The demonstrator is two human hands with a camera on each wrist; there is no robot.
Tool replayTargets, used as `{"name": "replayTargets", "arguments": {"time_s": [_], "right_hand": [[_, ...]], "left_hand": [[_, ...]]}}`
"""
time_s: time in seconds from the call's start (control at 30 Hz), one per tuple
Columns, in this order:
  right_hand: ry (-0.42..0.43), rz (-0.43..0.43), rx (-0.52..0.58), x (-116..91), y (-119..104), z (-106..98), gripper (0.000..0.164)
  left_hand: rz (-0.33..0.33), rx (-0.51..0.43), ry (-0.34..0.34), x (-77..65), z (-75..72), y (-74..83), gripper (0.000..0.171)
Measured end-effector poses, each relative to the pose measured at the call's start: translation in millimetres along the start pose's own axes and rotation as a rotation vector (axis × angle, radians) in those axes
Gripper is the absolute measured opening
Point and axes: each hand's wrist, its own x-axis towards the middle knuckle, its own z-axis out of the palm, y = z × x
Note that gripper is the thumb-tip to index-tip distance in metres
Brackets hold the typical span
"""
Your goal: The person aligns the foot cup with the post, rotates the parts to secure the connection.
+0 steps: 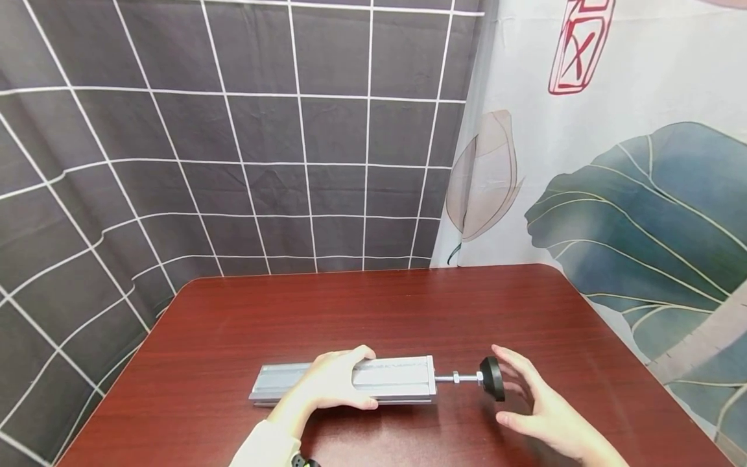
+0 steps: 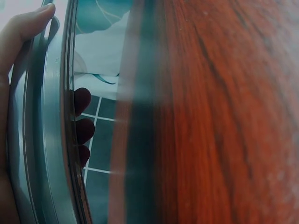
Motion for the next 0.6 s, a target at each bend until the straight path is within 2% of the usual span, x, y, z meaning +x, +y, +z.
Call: {"name": "replayTargets", "arguments": {"time_s": [0.03, 0.2, 0.4, 0.6], "right_hand": [[-0.006, -0.041, 0.001, 0.1, 2.3, 0.9, 0.083], [0.006, -0.131, -0.043, 1.8, 5.8, 4.0, 0.073], [0.028, -0.057, -0.082, 1.6, 2.3, 2.9, 0.059], [0.065, -0.03, -0.113, 1.8, -2.5, 3.7, 0.063]], "left_hand": [[-0.002, -0.002, 0.001, 0.1, 0.1, 0.0, 0.069], [-0.007, -0.002, 0.008, 0.5, 0.6, -0.8, 0.069], [0.0, 0.001, 0.003, 0.5, 0.9, -1.0, 0.069], [0.006, 0.004, -0.004, -0.8, -0.2, 0.9, 0.07]]}}
